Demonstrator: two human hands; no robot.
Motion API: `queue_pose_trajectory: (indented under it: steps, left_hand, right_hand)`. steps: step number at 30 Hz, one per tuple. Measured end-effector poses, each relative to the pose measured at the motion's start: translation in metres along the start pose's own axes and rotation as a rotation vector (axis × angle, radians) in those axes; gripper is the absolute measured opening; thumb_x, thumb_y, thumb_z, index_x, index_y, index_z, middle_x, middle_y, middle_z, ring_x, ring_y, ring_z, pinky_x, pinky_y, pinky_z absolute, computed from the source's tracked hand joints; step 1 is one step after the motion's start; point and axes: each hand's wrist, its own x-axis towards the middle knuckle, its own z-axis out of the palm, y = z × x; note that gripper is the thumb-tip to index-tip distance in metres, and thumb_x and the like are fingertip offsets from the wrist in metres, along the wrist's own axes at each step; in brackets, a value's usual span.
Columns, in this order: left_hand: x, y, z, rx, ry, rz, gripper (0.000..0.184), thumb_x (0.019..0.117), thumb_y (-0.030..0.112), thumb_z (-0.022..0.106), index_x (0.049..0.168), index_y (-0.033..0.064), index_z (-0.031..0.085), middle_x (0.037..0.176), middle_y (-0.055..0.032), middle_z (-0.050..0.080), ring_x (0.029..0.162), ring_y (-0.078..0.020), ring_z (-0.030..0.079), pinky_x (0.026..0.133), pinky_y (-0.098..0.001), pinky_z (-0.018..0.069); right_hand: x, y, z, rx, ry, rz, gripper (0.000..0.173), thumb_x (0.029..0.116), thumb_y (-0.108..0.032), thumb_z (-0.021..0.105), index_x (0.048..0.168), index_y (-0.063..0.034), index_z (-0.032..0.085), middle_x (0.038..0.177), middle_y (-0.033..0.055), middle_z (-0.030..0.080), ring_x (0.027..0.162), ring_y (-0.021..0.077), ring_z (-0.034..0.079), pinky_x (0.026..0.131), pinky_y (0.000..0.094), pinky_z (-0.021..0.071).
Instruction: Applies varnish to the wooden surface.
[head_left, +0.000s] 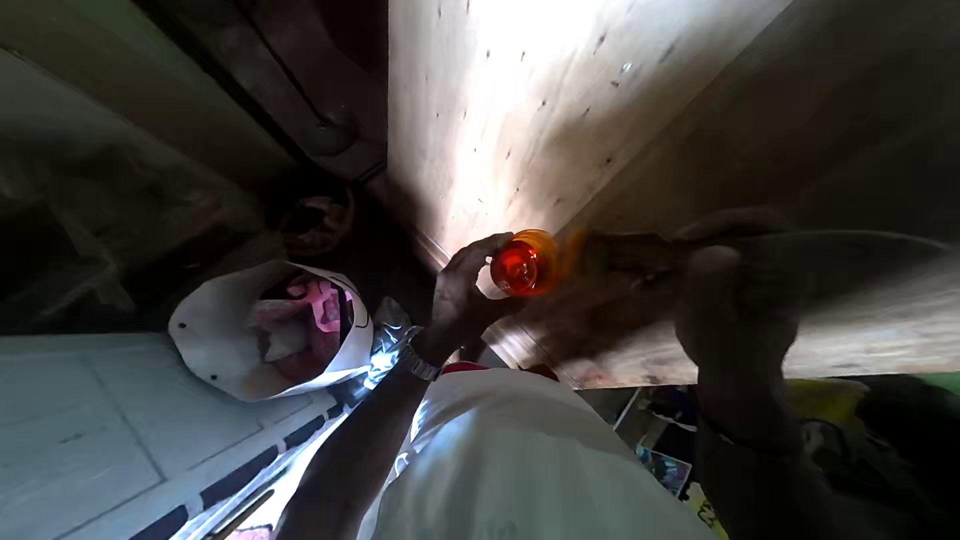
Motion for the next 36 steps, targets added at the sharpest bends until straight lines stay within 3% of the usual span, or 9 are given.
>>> queue_pose_trajectory:
  steps: [3, 5, 7, 13, 18, 27, 31, 36]
  left_hand:
    - [0.007, -0.001, -0.017, 0.076, 0.043, 0.066, 0.084, 0.0620, 0.022, 0.097, 0.136, 0.0070, 0.061, 0.133, -0.0054, 0.066, 0.123, -0.0175, 0.062, 0.107, -0.0380, 0.0517]
    - [0.010, 0.001, -0.022, 0.136, 0.063, 0.115, 0.083, 0.0628, 0.022, 0.096, 0.137, 0.0072, 0.061, 0.133, -0.0062, 0.066, 0.122, -0.0191, 0.063, 0.107, -0.0393, 0.0511]
    - [0.009, 0.005, -0.025, 0.180, 0.069, 0.146, 0.086, 0.0636, 0.024, 0.096, 0.140, 0.0087, 0.059, 0.135, -0.0059, 0.065, 0.122, -0.0189, 0.062, 0.106, -0.0383, 0.0510]
    - [0.007, 0.016, -0.022, 0.166, 0.120, 0.166, 0.083, 0.0640, 0.023, 0.097, 0.138, 0.0082, 0.061, 0.134, -0.0055, 0.065, 0.125, -0.0175, 0.061, 0.109, -0.0380, 0.0508]
    - [-0.003, 0.020, -0.013, 0.142, 0.205, 0.135, 0.083, 0.0651, 0.021, 0.096, 0.139, 0.0088, 0.060, 0.133, -0.0054, 0.066, 0.121, -0.0159, 0.064, 0.104, -0.0373, 0.0550]
    - [0.015, 0.022, -0.020, 0.169, 0.240, 0.154, 0.083, 0.0661, 0.025, 0.095, 0.139, 0.0090, 0.059, 0.133, -0.0042, 0.065, 0.119, -0.0149, 0.063, 0.103, -0.0357, 0.0539]
    - [0.036, 0.004, -0.029, 0.185, 0.254, 0.161, 0.083, 0.0669, 0.027, 0.095, 0.140, 0.0106, 0.059, 0.134, -0.0032, 0.065, 0.123, -0.0149, 0.062, 0.106, -0.0365, 0.0528]
    - [0.079, -0.029, -0.041, 0.153, 0.232, 0.127, 0.081, 0.0658, 0.027, 0.094, 0.137, 0.0117, 0.061, 0.132, -0.0025, 0.066, 0.121, -0.0149, 0.063, 0.105, -0.0385, 0.0531]
  right_hand:
    - [0.010, -0.013, 0.027, -0.078, -0.057, 0.018, 0.012, 0.1007, -0.025, 0.065, 0.108, -0.0153, 0.065, 0.090, -0.0130, 0.068, 0.079, -0.0046, 0.065, 0.071, 0.0179, 0.0587]
    - [0.016, -0.014, 0.039, -0.067, -0.104, 0.014, 0.014, 0.0972, -0.017, 0.067, 0.109, -0.0101, 0.065, 0.090, -0.0096, 0.069, 0.076, -0.0030, 0.066, 0.069, 0.0182, 0.0597]
    - [0.019, -0.011, 0.046, -0.117, -0.133, 0.015, 0.014, 0.0969, -0.017, 0.068, 0.108, -0.0079, 0.066, 0.084, -0.0074, 0.069, 0.069, -0.0028, 0.064, 0.062, 0.0177, 0.0586]
    - [0.021, -0.007, 0.046, -0.179, -0.210, 0.053, 0.018, 0.0999, -0.022, 0.067, 0.113, -0.0104, 0.065, 0.079, -0.0031, 0.065, 0.056, 0.0034, 0.057, 0.048, 0.0212, 0.0510]
    - [0.017, -0.009, 0.038, -0.187, -0.243, 0.060, 0.020, 0.0995, -0.024, 0.068, 0.117, -0.0139, 0.065, 0.077, -0.0040, 0.064, 0.053, 0.0033, 0.054, 0.044, 0.0206, 0.0479]
    - [0.045, 0.003, 0.046, -0.145, -0.233, 0.022, 0.017, 0.0996, -0.024, 0.068, 0.112, -0.0140, 0.065, 0.069, -0.0043, 0.060, 0.046, 0.0046, 0.048, 0.039, 0.0213, 0.0423]
    - [0.069, 0.007, 0.057, -0.182, -0.236, -0.014, 0.016, 0.1001, -0.024, 0.067, 0.112, -0.0124, 0.066, 0.073, -0.0039, 0.063, 0.050, 0.0042, 0.052, 0.042, 0.0220, 0.0456]
    - [0.102, 0.013, 0.076, -0.081, -0.133, -0.023, 0.016, 0.0969, -0.017, 0.070, 0.109, -0.0070, 0.067, 0.084, -0.0039, 0.068, 0.065, 0.0023, 0.062, 0.056, 0.0211, 0.0564]
